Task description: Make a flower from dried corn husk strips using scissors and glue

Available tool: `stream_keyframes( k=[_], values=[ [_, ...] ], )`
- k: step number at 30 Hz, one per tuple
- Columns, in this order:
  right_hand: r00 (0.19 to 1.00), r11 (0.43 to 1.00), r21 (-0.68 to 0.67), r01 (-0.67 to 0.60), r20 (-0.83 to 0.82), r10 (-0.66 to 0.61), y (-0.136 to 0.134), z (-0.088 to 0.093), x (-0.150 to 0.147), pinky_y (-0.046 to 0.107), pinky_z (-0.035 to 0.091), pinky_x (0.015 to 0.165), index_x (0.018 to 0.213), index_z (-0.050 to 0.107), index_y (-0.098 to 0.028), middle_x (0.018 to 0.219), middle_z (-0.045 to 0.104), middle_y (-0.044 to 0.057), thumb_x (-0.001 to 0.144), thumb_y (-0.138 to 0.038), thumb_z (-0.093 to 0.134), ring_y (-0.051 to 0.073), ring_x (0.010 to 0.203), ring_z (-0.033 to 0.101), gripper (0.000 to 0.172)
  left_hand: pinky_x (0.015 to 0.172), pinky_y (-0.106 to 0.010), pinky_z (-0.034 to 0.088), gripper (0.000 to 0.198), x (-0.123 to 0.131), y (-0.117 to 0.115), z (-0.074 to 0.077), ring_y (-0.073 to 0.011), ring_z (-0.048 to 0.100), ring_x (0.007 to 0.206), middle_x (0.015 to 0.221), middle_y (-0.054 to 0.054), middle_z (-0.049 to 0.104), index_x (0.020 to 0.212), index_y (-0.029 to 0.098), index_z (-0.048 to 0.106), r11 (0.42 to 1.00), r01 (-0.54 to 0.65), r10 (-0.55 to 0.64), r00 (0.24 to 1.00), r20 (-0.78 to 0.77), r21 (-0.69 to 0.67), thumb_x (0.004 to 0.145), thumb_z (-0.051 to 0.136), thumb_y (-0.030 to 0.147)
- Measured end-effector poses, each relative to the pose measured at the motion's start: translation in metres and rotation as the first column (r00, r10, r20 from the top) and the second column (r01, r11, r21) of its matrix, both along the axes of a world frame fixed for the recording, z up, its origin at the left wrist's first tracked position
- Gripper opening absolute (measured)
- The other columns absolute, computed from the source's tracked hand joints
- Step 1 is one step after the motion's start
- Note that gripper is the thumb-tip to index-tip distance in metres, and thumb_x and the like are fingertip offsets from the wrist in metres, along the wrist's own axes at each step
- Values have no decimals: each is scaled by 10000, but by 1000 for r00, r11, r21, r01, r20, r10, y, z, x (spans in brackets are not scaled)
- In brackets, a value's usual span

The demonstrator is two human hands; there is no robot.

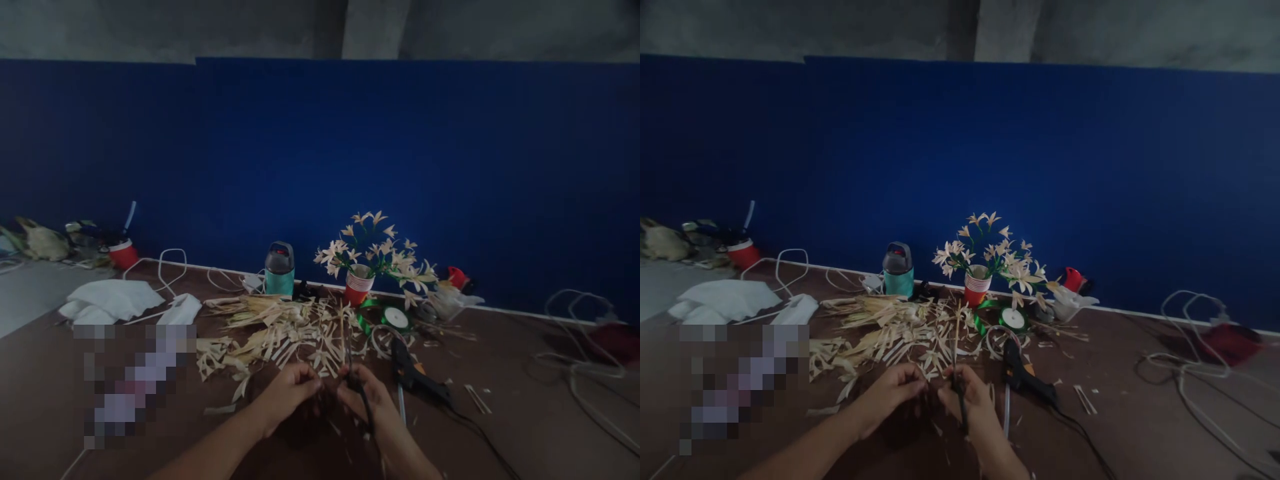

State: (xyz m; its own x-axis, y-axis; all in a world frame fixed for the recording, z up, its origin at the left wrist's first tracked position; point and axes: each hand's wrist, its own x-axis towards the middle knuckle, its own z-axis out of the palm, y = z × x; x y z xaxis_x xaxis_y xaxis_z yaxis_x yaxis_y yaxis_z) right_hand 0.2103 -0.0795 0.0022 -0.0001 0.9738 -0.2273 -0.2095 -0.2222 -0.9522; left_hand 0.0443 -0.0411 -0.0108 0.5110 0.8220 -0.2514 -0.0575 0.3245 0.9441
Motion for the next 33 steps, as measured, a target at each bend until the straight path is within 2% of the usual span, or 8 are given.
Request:
stream_keyframes(
  k=[4,12,14,16,18,22,28,33],
  values=[
    [998,997,44,55,11,-56,5,-8,-5,176,324,467,786,566,-166,552,541,-58,430,-301,842,75,486,443,470,484,-217,340,353,-1,1,-2,-102,509,475,545,18,581,648,139,541,998,54,-53,997,-60,23,643,654,473],
    [997,998,13,59,-44,-58,4,-2,-16,182,317,446,783,536,-165,544,539,-55,483,-395,812,69,455,428,468,435,-213,329,360,4,-2,3,-101,478,445,507,11,567,609,138,589,995,77,-63,978,-199,66,624,649,493],
    [993,996,11,83,-81,-82,5,2,-14,175,297,421,785,531,-172,515,501,-74,472,-374,821,59,427,401,472,427,-210,339,361,2,-1,3,-91,482,450,623,-22,623,600,131,601,992,89,-70,979,-191,90,630,648,488],
    [982,988,18,152,-113,-149,7,4,-9,171,285,402,801,530,-181,510,483,-82,471,-361,822,55,411,390,476,418,-207,353,369,-1,1,2,-75,506,470,917,-85,651,595,119,610,988,97,-74,981,-180,123,630,653,484],
    [966,972,30,233,-119,-228,10,5,-2,175,305,404,814,531,-186,539,506,-72,479,-356,818,64,424,418,473,412,-204,364,367,-5,3,3,-63,538,488,1192,-124,545,603,110,617,985,98,-72,981,-180,141,637,652,474],
    [958,957,61,283,-71,-279,13,2,11,191,361,441,857,537,-194,585,543,-57,525,-356,799,87,471,471,453,402,-208,375,313,-10,5,7,-65,577,484,1311,-145,446,614,105,627,982,112,-78,975,-209,153,672,622,413],
    [973,972,47,228,-27,-227,12,5,12,179,369,455,825,550,-190,584,557,-57,557,-388,774,84,493,494,402,361,-186,323,233,-11,6,12,-63,576,482,1231,-138,519,617,105,596,999,20,-16,994,-110,36,658,614,334],
    [977,991,-55,-122,169,130,5,9,18,163,340,398,778,555,-161,507,555,-52,643,-466,686,66,403,475,358,359,-158,290,247,-15,10,14,-49,542,477,969,-74,636,768,118,613,984,-142,144,990,5,-107,639,640,327]
  ],
)
